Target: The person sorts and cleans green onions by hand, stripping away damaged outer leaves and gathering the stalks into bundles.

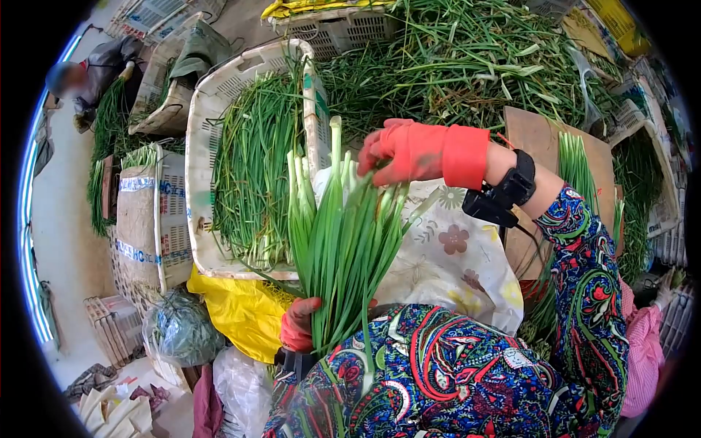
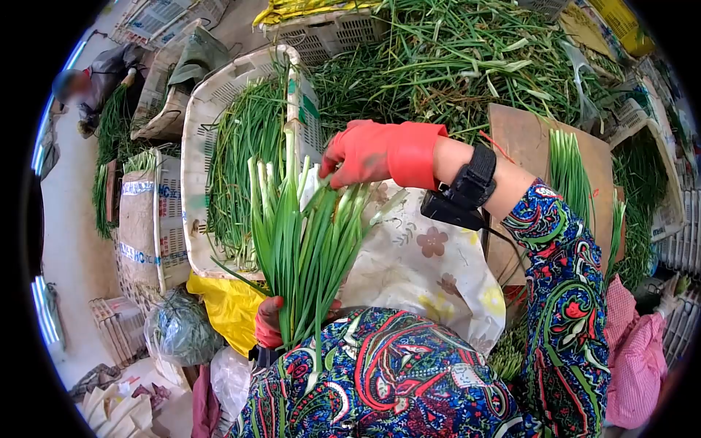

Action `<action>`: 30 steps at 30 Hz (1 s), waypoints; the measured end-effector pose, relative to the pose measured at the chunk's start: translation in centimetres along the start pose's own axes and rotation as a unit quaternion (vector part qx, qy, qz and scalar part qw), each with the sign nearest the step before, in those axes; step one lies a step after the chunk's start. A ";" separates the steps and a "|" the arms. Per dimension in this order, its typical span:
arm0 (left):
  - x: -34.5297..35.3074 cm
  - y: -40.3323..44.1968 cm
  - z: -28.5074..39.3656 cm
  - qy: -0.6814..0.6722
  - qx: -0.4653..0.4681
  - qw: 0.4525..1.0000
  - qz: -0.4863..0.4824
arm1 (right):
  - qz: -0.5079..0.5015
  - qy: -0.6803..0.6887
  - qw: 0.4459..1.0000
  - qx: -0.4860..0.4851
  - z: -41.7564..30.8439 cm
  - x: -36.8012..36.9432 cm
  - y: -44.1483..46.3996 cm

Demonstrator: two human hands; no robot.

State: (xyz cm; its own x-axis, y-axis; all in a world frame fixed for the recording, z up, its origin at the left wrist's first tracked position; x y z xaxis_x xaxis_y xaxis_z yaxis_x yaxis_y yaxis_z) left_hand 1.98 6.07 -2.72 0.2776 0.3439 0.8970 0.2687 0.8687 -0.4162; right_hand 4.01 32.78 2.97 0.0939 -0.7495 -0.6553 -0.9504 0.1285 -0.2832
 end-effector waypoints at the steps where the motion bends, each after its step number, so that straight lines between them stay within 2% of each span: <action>1: -0.1 -0.2 0.0 -0.006 0.009 1.000 -0.001 | -0.013 0.008 1.000 0.010 -0.3 0.1 0.2; 3: -0.4 -0.2 -0.2 -0.003 0.010 1.000 -0.027 | -0.043 0.024 0.998 0.035 -0.8 0.3 0.3; 5: -0.4 0.1 0.0 0.020 0.000 0.998 -0.056 | 0.025 0.004 1.000 0.005 -1.0 -0.4 0.4; 8: -0.7 0.1 0.2 0.027 0.001 0.999 -0.028 | 0.143 -0.008 0.989 -0.035 -1.3 -1.8 0.1; 11: -0.6 -0.2 0.0 -0.018 -0.005 1.000 -0.023 | 0.218 0.054 0.971 0.076 0.7 -4.0 0.0; 12: -0.9 -0.6 -0.2 -0.025 -0.016 0.999 -0.020 | 0.259 -0.011 0.963 0.078 1.2 -5.2 -0.2; 13: -0.9 -0.7 -0.3 -0.031 -0.027 0.999 -0.019 | 0.266 0.068 0.957 0.095 1.9 -6.1 -0.2; 15: -0.8 -0.7 -0.4 -0.042 -0.021 0.999 -0.005 | 0.248 0.115 0.946 0.173 3.1 -7.5 -0.8; 17: -0.9 -0.7 -0.2 -0.013 0.003 1.000 0.017 | 0.361 -0.054 0.927 0.087 3.7 -9.8 -1.2; 18: 0.1 -0.5 0.0 -0.005 0.001 1.000 0.001 | 0.394 -0.093 0.914 0.015 4.3 -10.9 -1.6; 19: -0.2 -0.6 0.1 -0.013 0.006 1.000 -0.008 | 0.404 -0.115 0.905 0.070 4.3 -12.3 -2.3; 21: -1.6 -0.8 0.0 -0.030 0.010 0.999 -0.025 | 0.433 -0.028 0.895 0.105 5.4 -14.7 -3.4; 24: -1.8 -0.9 0.1 -0.005 0.012 0.999 -0.036 | 0.399 0.077 0.908 0.107 7.3 -16.6 -4.2; 27: -1.8 -1.0 -0.2 0.039 -0.028 0.998 -0.029 | 0.371 0.065 0.911 0.167 7.7 -15.2 -4.3; 29: 0.0 -1.1 -0.3 0.122 -0.033 0.992 -0.005 | 0.383 0.008 0.915 0.128 5.1 -13.6 -3.6; 30: 0.2 -1.0 -0.2 0.165 -0.035 0.986 0.005 | 0.360 0.024 0.920 0.153 5.2 -13.0 -3.0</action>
State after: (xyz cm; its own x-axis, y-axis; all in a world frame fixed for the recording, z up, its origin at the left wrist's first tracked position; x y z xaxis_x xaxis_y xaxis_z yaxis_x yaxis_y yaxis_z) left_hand 2.01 5.22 -2.13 0.5617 0.2075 0.8009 0.3246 0.8351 -0.4440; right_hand 7.19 45.51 8.74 -0.5474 -0.4253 -0.7208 -0.6330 0.7737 0.0242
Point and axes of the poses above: each hand's wrist, its own y-axis towards the middle knuckle, its own x-axis out of the palm, z = x × y, the point moved 7 cm from there along y, towards the middle knuckle, and after that the axes turned 5 degrees about x, right-handed, at the moved point
